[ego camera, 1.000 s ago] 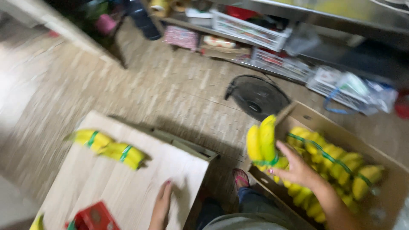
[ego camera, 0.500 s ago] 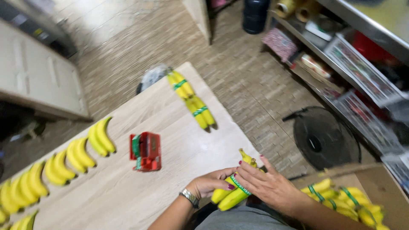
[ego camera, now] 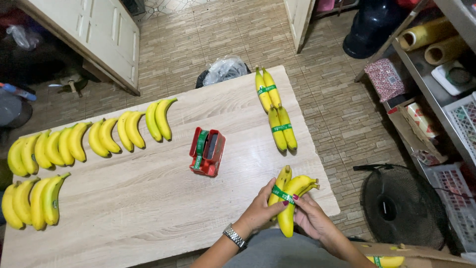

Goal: Taping banana bunches at the stems using a dispenser and packing them into a cardboard box

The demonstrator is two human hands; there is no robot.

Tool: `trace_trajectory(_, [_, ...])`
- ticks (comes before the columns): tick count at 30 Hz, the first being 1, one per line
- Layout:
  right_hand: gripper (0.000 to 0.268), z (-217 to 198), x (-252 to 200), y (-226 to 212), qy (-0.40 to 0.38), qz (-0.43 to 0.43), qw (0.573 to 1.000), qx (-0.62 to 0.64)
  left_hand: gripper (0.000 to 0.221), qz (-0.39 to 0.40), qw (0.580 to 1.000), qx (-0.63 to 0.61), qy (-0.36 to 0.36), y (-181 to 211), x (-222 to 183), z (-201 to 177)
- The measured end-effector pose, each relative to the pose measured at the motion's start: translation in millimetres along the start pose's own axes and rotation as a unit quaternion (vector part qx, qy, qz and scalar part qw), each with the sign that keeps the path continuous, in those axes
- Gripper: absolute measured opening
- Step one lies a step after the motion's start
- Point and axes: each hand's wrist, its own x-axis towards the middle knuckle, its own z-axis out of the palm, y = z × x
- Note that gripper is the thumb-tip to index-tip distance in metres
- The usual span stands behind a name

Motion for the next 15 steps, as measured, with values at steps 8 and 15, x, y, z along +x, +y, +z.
trace_trajectory(8, [0.038, 1, 22, -9, -0.113, 0.005, 0.993, 0.022, 0.078, 0.032, 0.986, -0.165, 0.003, -18, 13, -18])
trace_trajectory(15, [0.04, -2, 43, -18, -0.085, -0.005, 0.996, 0.029, 0.079, 0.067, 0.987, -0.144, 0.02, -11, 22, -21])
